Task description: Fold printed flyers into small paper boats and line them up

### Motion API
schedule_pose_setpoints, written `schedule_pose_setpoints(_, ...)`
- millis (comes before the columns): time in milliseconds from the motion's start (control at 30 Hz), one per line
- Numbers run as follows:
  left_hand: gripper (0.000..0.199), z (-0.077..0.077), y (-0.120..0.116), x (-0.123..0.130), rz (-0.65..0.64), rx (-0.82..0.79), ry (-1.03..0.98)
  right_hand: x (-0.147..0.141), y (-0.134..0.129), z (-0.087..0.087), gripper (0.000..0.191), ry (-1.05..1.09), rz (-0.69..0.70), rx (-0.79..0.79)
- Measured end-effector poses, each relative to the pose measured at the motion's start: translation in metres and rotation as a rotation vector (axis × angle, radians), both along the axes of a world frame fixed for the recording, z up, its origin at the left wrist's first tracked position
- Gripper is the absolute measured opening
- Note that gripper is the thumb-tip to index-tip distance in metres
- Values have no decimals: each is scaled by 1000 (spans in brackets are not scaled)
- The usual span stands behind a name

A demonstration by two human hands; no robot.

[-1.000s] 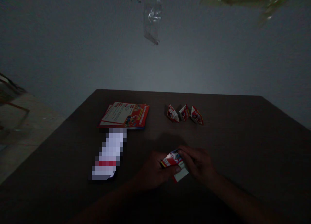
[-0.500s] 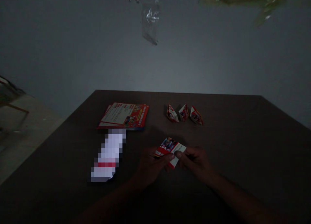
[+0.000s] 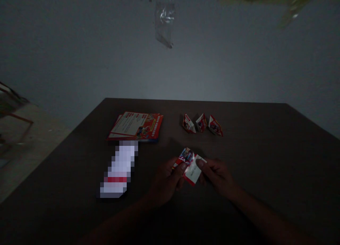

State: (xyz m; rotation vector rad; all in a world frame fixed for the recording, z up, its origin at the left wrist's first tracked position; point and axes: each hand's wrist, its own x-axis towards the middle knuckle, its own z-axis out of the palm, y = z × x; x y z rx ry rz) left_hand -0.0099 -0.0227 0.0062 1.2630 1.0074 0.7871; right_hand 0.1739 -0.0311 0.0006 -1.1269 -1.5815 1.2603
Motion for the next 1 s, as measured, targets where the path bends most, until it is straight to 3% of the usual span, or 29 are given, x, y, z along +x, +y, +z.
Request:
schedule_pose_setpoints(267, 42, -1, 4, -1, -60, -11, -107, 0, -2, 7, 48, -53, 90, 11)
schedule_pose_setpoints(400, 56, -1, 3, -2, -146, -36, 44, 2, -1, 4, 46, -49, 115, 23)
schedule_pose_setpoints(633, 61, 3, -1, 0, -182, 7, 189, 2, -2, 4, 49, -122, 185, 31)
schedule_pose_setpoints(733, 55, 2, -2, 0, -166, 14, 176, 3, -2, 5, 48, -157, 167, 53)
schedule_pose_setpoints(867, 28, 2, -1, -3, -39, 158, 91, 6, -1, 4, 46, -175, 107, 59)
schedule_pose_setpoints(900, 31, 3, 0, -3, -18, 213, 83, 6, -1, 4, 47, -179, 91, 47)
schedule_pose_setpoints(1000, 67, 4, 0, -5, -29, 382, 140, 7, 0, 3, 48, -181, 56, 8)
